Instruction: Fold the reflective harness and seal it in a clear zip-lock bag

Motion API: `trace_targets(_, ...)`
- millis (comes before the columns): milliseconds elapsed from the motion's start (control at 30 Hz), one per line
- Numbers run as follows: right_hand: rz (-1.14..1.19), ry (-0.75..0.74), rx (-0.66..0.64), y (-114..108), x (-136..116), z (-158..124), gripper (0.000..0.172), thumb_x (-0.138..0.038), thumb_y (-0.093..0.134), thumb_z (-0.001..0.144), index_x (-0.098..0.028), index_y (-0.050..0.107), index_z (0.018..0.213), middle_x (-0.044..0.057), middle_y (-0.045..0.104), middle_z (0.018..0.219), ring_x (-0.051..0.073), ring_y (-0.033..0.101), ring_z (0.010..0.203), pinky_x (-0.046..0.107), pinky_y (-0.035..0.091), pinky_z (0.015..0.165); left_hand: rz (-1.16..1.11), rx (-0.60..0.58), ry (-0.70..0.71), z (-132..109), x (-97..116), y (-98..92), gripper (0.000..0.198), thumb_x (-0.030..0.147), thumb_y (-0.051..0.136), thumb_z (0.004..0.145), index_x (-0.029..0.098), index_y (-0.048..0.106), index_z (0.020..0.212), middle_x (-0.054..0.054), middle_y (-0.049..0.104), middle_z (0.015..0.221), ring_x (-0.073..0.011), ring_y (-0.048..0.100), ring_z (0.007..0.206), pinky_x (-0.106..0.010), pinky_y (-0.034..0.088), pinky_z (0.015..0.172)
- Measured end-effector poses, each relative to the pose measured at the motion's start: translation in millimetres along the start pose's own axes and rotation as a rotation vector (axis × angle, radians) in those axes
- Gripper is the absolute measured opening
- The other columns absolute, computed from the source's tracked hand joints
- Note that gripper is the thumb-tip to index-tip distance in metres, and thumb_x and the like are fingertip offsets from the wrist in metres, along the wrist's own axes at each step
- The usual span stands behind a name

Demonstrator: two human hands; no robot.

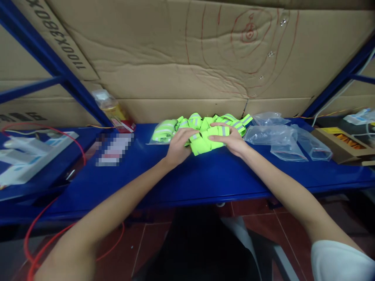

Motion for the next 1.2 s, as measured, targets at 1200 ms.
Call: trace_targets(1200, -0.464, -0.476, -0.198, 23, -10, -18, 0.118, -0.060, 0.098, 0.071, -0.038, 0.033, 0.167, 0.010, 0.048, 0.169, 0.033, 0.071, 0.124, 0.047, 0.054, 0.116, 0.201, -0.316, 0.053, -1, 19, 23.6, 0.078, 0.076, 0.044, 0.107, 0.017, 0.060, 0.156, -0.015, 0.086, 0.101, -0.0287, 0.080, 0.076, -0.038, 0.057, 0.065)
Point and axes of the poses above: each hand's wrist, its own z-axis towards the middle knuckle, its own y-axis out of the palm, x = y × z, the point moved 7 cm from there along z, towards the middle knuckle
